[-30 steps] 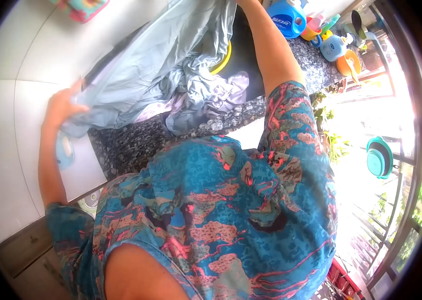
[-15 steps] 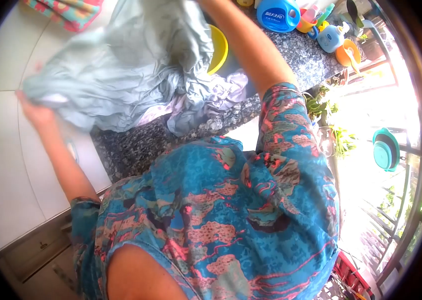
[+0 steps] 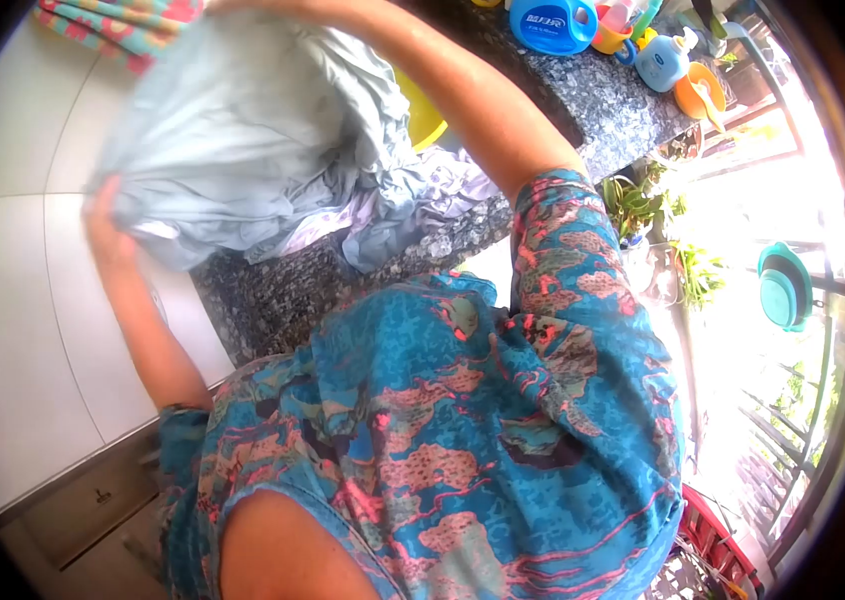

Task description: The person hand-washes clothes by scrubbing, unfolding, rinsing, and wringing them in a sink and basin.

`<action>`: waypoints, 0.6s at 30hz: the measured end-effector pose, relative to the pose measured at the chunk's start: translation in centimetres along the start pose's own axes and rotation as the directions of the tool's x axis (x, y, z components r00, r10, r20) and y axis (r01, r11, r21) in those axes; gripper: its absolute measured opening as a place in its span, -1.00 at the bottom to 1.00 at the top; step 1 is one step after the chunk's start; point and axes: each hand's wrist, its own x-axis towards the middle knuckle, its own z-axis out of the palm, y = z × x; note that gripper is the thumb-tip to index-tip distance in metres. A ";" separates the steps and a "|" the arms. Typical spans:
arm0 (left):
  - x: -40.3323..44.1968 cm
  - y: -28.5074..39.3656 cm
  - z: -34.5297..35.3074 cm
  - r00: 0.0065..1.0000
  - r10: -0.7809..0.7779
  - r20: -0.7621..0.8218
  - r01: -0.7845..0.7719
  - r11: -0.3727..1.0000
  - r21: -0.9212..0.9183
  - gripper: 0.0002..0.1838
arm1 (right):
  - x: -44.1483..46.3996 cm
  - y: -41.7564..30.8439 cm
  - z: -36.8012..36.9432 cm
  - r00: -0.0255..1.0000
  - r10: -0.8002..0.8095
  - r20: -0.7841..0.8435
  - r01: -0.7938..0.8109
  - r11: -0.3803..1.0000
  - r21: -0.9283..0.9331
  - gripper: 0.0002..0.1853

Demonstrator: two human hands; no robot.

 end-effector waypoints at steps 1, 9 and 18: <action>-1.4 2.3 2.0 1.000 0.022 0.017 -0.018 0.974 -0.228 -0.52 | -0.5 -1.6 0.8 0.998 0.050 0.045 -0.051 0.999 0.017 -0.75; -3.9 -4.1 7.7 0.898 0.275 0.343 -0.422 0.760 0.494 -0.66 | -6.5 -1.5 8.8 0.885 -0.059 0.461 0.158 0.971 -0.179 -0.68; -3.9 -10.3 0.6 0.967 0.032 -0.253 -0.045 0.998 -0.044 -0.76 | -27.8 12.2 9.5 0.687 0.471 0.554 -0.160 0.841 -0.517 -0.77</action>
